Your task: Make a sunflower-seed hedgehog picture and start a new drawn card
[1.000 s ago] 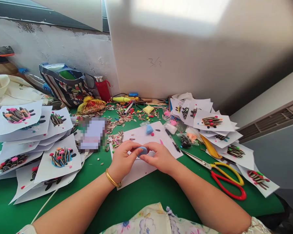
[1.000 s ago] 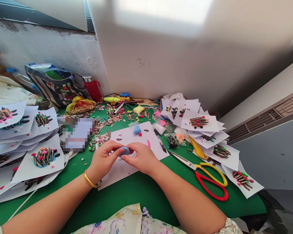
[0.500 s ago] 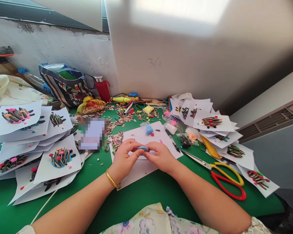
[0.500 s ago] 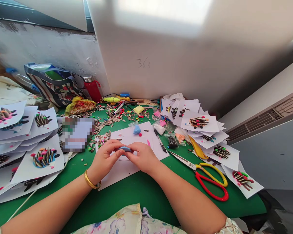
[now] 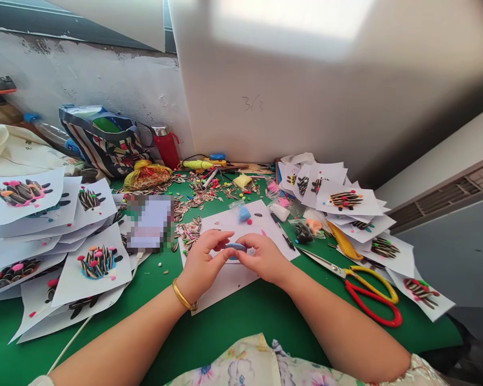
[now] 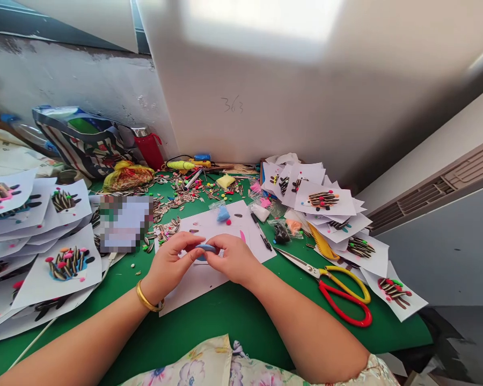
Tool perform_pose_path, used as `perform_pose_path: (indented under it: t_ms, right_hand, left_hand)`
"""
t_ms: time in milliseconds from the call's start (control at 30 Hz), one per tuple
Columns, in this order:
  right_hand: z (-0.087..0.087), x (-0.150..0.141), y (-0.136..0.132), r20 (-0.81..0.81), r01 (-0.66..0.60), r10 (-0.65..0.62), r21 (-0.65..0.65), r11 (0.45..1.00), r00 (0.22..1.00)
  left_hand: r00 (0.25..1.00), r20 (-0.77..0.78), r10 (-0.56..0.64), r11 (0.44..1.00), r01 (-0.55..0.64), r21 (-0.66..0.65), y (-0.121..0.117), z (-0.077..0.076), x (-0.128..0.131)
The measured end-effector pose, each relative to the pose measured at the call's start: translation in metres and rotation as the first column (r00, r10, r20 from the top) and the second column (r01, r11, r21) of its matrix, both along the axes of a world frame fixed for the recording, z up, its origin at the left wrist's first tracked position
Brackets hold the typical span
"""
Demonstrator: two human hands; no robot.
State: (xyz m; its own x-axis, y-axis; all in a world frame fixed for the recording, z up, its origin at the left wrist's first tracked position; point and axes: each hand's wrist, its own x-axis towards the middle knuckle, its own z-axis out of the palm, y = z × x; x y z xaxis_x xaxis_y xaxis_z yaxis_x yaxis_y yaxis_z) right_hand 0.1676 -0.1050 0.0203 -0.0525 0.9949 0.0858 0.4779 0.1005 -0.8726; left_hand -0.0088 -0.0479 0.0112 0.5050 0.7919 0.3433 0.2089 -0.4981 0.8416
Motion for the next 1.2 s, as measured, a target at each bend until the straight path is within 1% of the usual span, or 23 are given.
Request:
perform_pose_path:
  t_ms: [133, 267, 367, 433, 500, 633, 700, 833, 900, 967, 1033, 1133, 1200]
  right_hand:
    - [-0.0022, 0.0003, 0.0011, -0.026, -0.006, 0.006, -0.003, 1.000, 1.000]
    - [-0.0002, 0.0020, 0.0023, -0.055, 0.001, -0.002, -0.004, 1.000, 0.999]
    - [0.0009, 0.0019, 0.0022, -0.016, 0.009, -0.009, 0.020, 1.000, 1.000]
    - [0.0012, 0.0013, 0.0021, -0.004, -0.002, 0.002, 0.027, 1.000, 1.000]
    - [0.0011, 0.0013, 0.0023, -0.021, -0.012, 0.013, 0.017, 1.000, 1.000]
    - [-0.0010, 0.0027, 0.0034, -0.085, 0.000, -0.004, -0.041, 0.999, 0.996]
    - [-0.0021, 0.0026, 0.0036, -0.090, 0.006, -0.012, -0.062, 0.998, 0.996]
    - [0.0000, 0.0006, 0.0031, -0.103, -0.003, -0.004, -0.066, 0.998, 0.995]
    - [0.0027, 0.0000, 0.0031, -0.127, 0.010, -0.020, -0.079, 0.997, 0.992]
    - [0.0044, 0.0003, 0.0036, -0.141, 0.021, -0.033, -0.089, 0.996, 0.989]
    - [0.0041, 0.0008, 0.0041, -0.138, 0.019, -0.030, -0.081, 0.997, 0.990]
    - [0.0014, 0.0011, 0.0036, -0.109, 0.026, -0.030, -0.034, 0.999, 0.994]
    - [0.0000, 0.0008, 0.0023, -0.097, 0.051, -0.049, 0.014, 0.999, 0.994]
  left_hand:
    - [0.999, -0.041, 0.006, 1.000, -0.007, -0.008, 0.0023, -0.0007, 0.0005]
    - [1.000, -0.014, 0.002, 0.999, -0.003, -0.044, 0.0033, -0.0022, 0.0003]
    - [0.999, -0.030, -0.025, 1.000, 0.025, -0.003, 0.0025, -0.0015, -0.0003]
    - [0.998, -0.067, -0.016, 1.000, 0.017, 0.016, 0.0019, 0.0001, -0.0005]
    - [0.997, -0.078, 0.002, 1.000, -0.002, -0.004, 0.0016, 0.0016, -0.0004]
    - [1.000, -0.024, -0.010, 0.998, 0.009, -0.062, 0.0014, 0.0023, 0.0008]
    - [1.000, -0.013, -0.011, 0.999, 0.010, -0.051, 0.0012, 0.0020, 0.0012]
    - [0.998, -0.063, -0.010, 1.000, 0.008, -0.024, 0.0012, 0.0014, 0.0007]
    - [0.998, -0.060, 0.001, 0.998, -0.005, -0.067, 0.0014, 0.0009, 0.0000]
    - [1.000, -0.025, 0.017, 0.993, -0.020, -0.120, 0.0014, 0.0004, -0.0003]
    - [0.999, 0.003, 0.038, 0.989, -0.037, -0.144, 0.0010, 0.0005, -0.0001]
    - [0.999, 0.002, 0.044, 0.982, -0.043, -0.186, 0.0002, 0.0026, 0.0009]
    - [0.999, 0.042, 0.023, 0.957, -0.010, -0.289, -0.0001, 0.0048, 0.0016]
